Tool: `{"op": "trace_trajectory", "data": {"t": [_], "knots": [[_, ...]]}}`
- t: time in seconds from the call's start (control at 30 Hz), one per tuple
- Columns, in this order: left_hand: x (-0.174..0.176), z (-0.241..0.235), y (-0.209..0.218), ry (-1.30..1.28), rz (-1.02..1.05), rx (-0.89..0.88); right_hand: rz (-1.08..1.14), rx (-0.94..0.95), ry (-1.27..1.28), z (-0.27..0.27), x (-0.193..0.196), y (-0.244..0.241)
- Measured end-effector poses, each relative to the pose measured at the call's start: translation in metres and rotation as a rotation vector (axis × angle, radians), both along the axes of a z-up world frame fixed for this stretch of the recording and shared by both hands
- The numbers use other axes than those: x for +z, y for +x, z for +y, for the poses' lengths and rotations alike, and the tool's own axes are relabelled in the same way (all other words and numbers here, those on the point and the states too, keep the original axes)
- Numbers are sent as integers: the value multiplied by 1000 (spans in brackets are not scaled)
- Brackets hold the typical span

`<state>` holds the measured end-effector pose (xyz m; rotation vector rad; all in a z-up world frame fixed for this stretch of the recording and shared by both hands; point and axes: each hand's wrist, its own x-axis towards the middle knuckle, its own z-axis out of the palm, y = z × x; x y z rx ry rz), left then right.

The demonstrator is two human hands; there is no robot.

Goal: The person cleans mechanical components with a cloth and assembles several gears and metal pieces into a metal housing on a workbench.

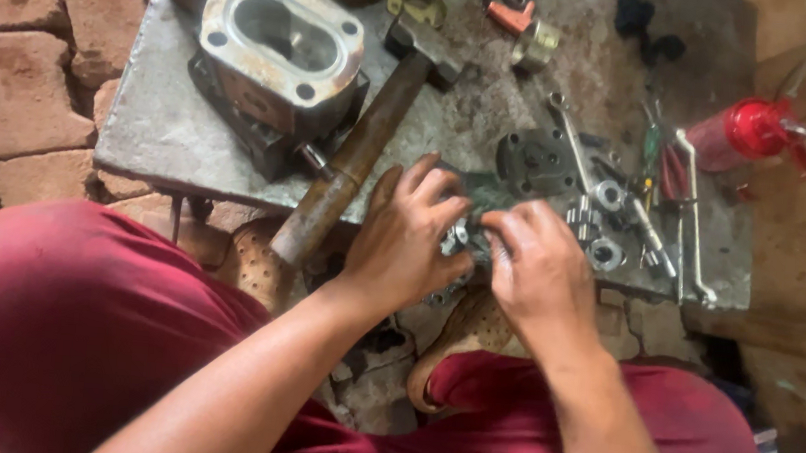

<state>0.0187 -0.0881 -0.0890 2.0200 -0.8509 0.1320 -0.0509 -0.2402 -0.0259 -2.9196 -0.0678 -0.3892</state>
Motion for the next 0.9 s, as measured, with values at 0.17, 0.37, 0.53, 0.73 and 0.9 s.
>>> {"op": "trace_trajectory", "data": {"t": [0.17, 0.37, 0.53, 0.73, 0.9], "knots": [[-1, -2, 1, -21, -3, 18, 30, -53, 37, 4, 7, -18], [3, 1, 2, 19, -7, -4, -54, -33, 136, 7, 10, 1], [5, -1, 4, -22, 15, 7, -22, 87, -12, -1, 9, 16], [0, -2, 1, -55, -21, 40, -9, -1, -10, 5, 8, -10], [6, -1, 6, -26, -44, 20, 4, -38, 175, 10, 12, -6]]}}
